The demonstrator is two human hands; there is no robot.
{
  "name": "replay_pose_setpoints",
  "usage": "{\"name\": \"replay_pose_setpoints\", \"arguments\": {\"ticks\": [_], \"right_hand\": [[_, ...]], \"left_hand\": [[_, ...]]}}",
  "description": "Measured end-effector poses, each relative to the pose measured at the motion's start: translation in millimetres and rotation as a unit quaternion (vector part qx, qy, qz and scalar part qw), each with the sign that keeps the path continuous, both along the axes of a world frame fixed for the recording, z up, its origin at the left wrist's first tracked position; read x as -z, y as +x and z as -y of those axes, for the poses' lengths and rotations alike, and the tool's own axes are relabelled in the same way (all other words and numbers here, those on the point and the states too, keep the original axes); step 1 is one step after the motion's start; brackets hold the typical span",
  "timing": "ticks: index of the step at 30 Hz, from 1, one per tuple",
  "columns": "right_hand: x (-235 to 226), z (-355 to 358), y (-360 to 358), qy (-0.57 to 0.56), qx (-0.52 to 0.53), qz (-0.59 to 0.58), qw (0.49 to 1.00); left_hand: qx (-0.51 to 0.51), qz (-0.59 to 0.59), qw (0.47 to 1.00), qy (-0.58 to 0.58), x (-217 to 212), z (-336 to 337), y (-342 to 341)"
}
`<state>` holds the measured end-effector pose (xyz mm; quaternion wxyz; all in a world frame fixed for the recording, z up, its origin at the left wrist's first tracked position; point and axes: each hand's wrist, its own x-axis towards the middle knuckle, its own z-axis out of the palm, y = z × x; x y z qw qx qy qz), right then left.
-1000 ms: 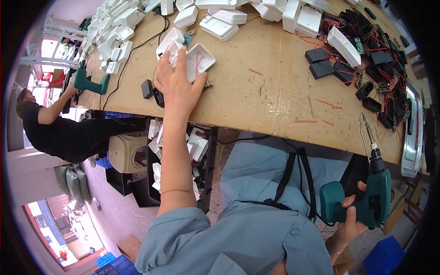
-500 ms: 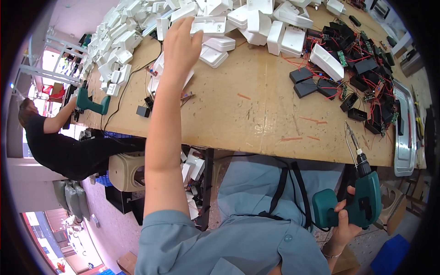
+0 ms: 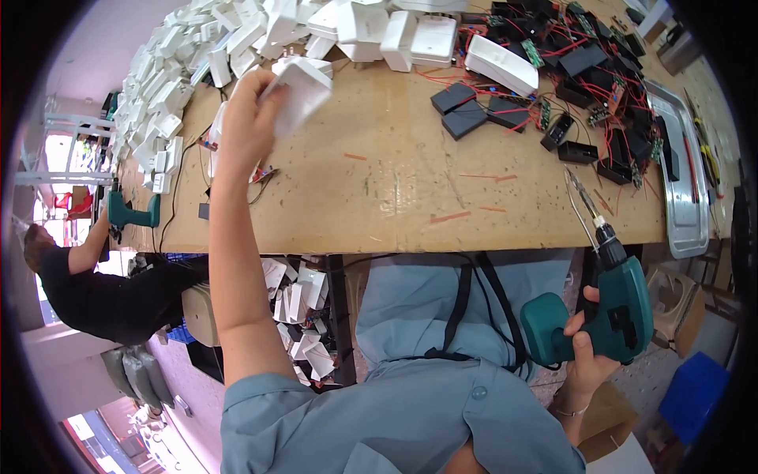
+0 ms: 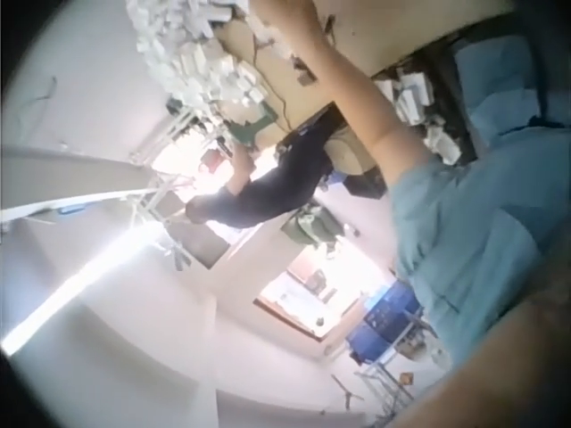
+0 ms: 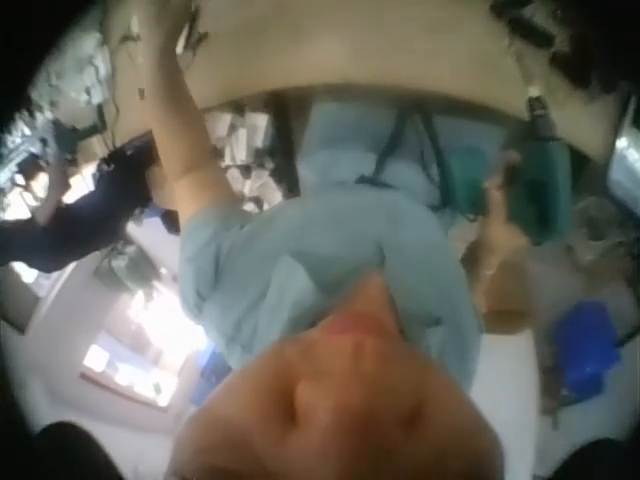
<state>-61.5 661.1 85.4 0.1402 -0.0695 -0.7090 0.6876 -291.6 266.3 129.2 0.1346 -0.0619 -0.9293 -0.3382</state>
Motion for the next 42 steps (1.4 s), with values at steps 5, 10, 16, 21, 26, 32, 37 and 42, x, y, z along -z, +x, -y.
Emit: {"name": "replay_pose_setpoints", "arguments": {"ticks": [5,10,16,21,26,32,37,42], "right_hand": [[0.6,-3.0,-1.7,-0.007,-0.001,-0.014,1.0],[-2.7,1.2,1.8,-0.012,0.004,-0.023,1.0],[-1.0,-3.2,9.7,-0.017,0.013,-0.033,0.999],[0.0,-6.6,12.1,-0.025,0.012,-0.027,0.999],[-2.8,-0.3,9.4,-0.036,0.023,-0.026,0.999],[0.8,-6.2,10.2,-0.035,0.039,-0.027,0.998],[2.0,-7.2,2.0,-0.044,0.028,-0.031,0.998],[3.4,-7.0,0.8,-0.035,0.01,-0.031,0.999]], "left_hand": [[0.179,0.014,0.984,-0.016,25.9,-105.8,51.8],[0.289,-0.014,0.957,-0.008,40.9,-169.9,59.8],[0.307,-0.103,0.945,-0.049,36.2,-172.0,55.5],[0.298,-0.221,0.926,-0.069,30.1,-173.0,7.1],[0.215,-0.358,0.875,-0.246,32.5,-195.8,-46.2],[0.211,-0.289,0.909,-0.215,25.2,-177.6,-43.3],[0.125,-0.32,0.901,-0.266,18.1,-125.6,-9.8],[0.054,-0.211,0.923,-0.319,28.6,-117.2,6.9]]}}
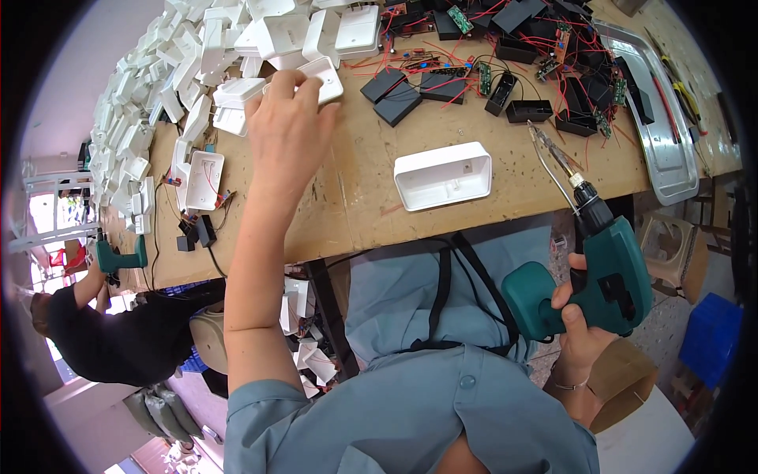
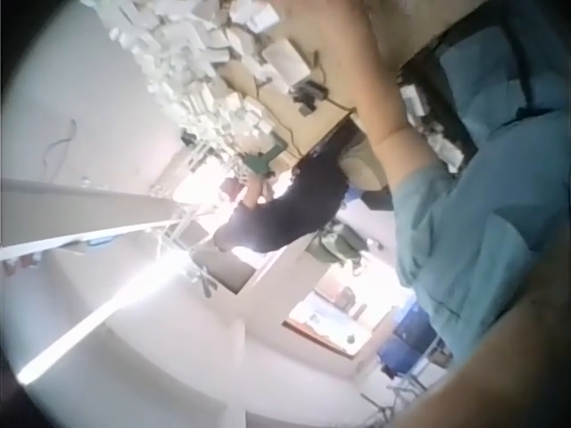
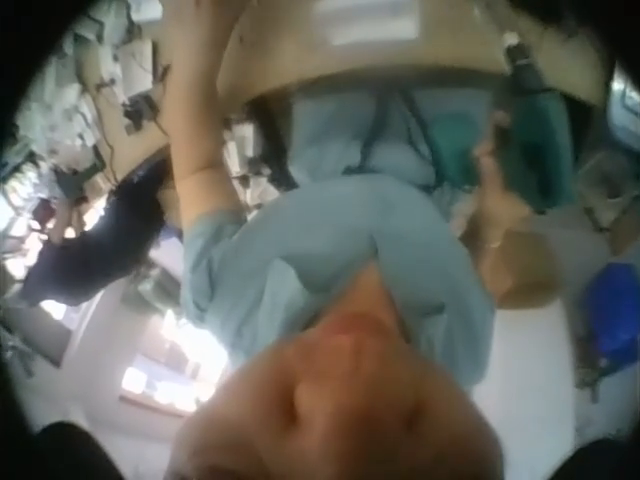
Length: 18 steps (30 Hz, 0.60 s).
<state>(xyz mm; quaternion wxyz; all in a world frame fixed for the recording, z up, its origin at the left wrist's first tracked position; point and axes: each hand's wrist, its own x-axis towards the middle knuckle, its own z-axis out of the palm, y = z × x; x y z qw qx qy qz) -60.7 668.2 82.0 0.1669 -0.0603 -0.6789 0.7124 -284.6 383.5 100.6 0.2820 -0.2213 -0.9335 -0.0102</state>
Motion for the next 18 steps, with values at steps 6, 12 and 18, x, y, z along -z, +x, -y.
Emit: {"name": "replay_pose_setpoints", "arguments": {"ticks": [6,12,18], "right_hand": [[-1.7,-1.9,1.9,0.005,0.01,-0.004,1.0],[-2.9,-5.8,7.0,0.02,0.024,-0.01,0.999],[-2.5,-12.0,7.9,0.019,0.045,-0.009,0.999]], "left_hand": [[0.246,0.025,0.966,0.07,4.3,-72.2,-13.2],[0.194,0.166,0.966,-0.031,7.4,-104.7,-34.6],[0.257,0.08,0.943,0.198,-57.6,-87.8,-42.1]]}}
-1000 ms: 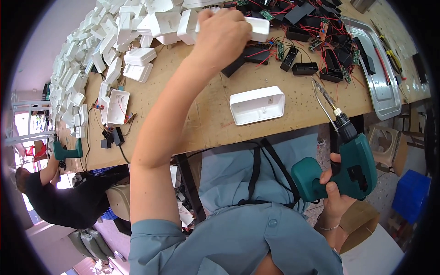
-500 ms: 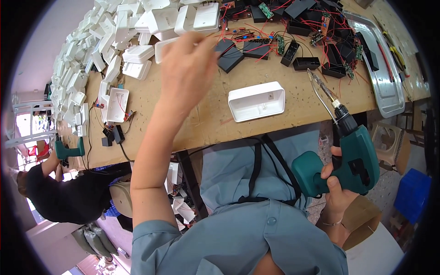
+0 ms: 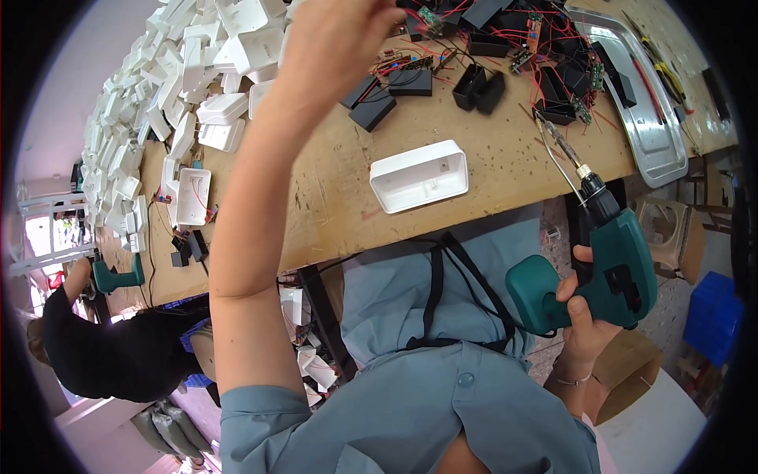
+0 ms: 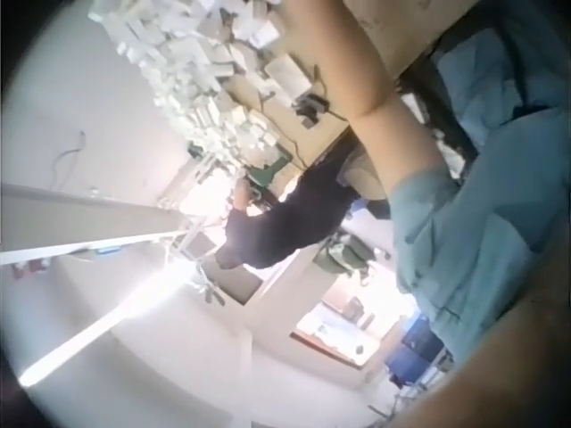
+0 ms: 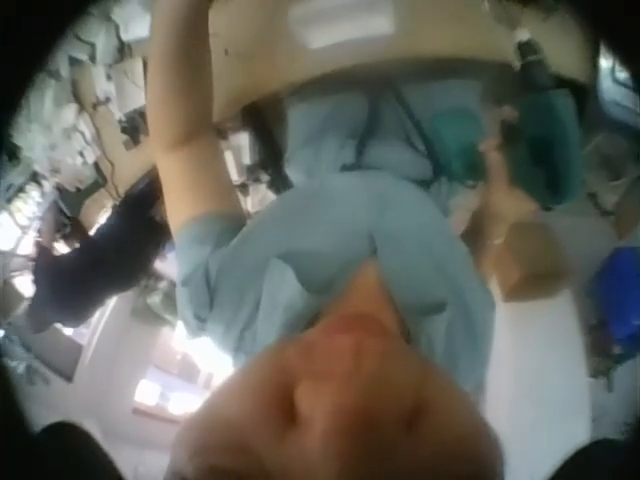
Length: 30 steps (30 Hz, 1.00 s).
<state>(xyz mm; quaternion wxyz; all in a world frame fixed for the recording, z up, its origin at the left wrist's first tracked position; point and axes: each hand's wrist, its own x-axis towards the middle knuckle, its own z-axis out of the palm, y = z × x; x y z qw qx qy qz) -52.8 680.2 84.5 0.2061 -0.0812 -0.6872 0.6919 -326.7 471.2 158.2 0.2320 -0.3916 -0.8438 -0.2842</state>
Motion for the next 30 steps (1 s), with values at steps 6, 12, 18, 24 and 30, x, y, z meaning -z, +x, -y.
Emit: {"name": "replay_pose_setpoints", "arguments": {"ticks": [6,12,18,24,30], "right_hand": [[-4.1,3.5,-7.0,-0.005,0.003,-0.004,1.0],[-3.4,5.6,-9.0,0.004,0.0,-0.002,1.0],[-3.5,11.5,-12.2,0.005,-0.016,-0.009,1.0],[-2.4,12.2,-11.5,0.02,-0.031,-0.028,0.999],[-0.8,14.9,-11.8,0.019,-0.029,-0.023,0.999]], "left_hand": [[-0.049,-0.017,0.996,0.071,-15.7,47.4,16.7],[0.015,0.164,0.901,0.401,-32.1,102.2,9.2],[-0.002,0.169,0.93,0.326,-12.9,100.9,18.8],[-0.136,0.139,0.953,0.234,16.5,124.5,22.8],[-0.058,0.068,0.927,0.365,5.7,125.7,24.6]]}}
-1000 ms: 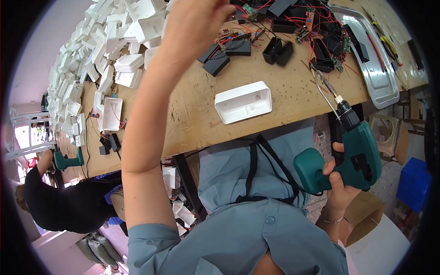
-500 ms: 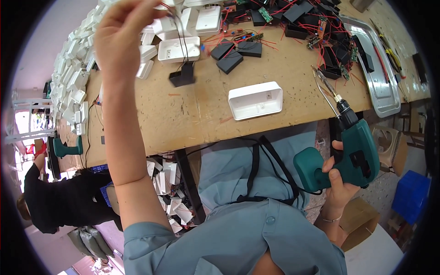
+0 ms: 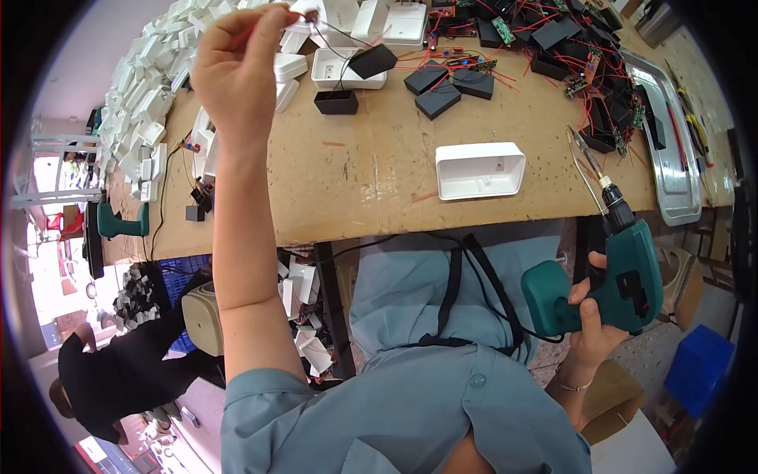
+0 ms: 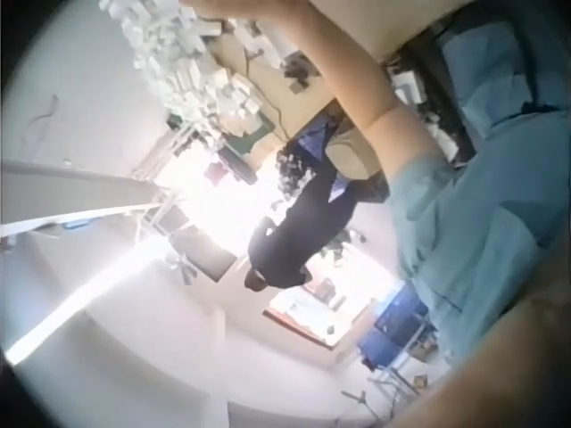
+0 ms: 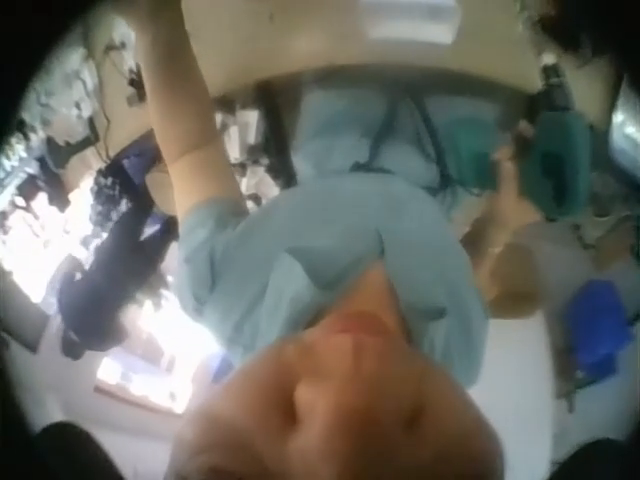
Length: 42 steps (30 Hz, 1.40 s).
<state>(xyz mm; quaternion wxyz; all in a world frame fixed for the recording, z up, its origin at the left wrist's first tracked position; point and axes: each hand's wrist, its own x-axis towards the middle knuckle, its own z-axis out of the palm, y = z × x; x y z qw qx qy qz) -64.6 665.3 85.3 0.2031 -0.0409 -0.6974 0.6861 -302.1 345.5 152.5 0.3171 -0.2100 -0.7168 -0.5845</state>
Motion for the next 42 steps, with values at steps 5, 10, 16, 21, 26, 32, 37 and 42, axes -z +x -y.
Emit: {"name": "replay_pose_setpoints", "arguments": {"ticks": [5,10,16,21,26,32,37,42], "right_hand": [[1.4,0.4,0.9,0.007,-0.01,-0.004,1.0],[1.8,-1.3,0.9,0.008,-0.017,-0.007,1.0],[0.9,2.1,-0.8,0.002,-0.023,0.006,1.0],[0.3,3.0,1.3,0.001,-0.016,-0.001,1.0],[0.3,3.5,-0.3,-0.011,-0.006,0.003,1.0],[1.1,6.7,-4.2,-0.032,0.003,-0.01,0.999],[-0.1,4.7,-1.0,-0.007,-0.004,0.014,1.0],[1.2,3.8,-1.9,-0.006,-0.006,0.015,1.0]], "left_hand": [[0.029,0.059,0.985,0.161,-3.9,2.7,-1.1],[0.096,0.189,0.95,0.23,18.6,16.7,-8.6],[0.044,0.238,0.963,0.116,16.4,-20.3,-3.6],[-0.249,-0.102,0.936,-0.228,20.2,-17.8,-4.9],[-0.103,0.034,0.947,-0.303,36.2,-9.0,18.9],[-0.039,-0.063,0.893,-0.445,51.0,-22.7,9.5],[-0.139,-0.08,0.764,-0.625,50.1,-30.4,0.9],[-0.125,-0.04,0.756,-0.641,48.6,-33.0,-4.5]]}}
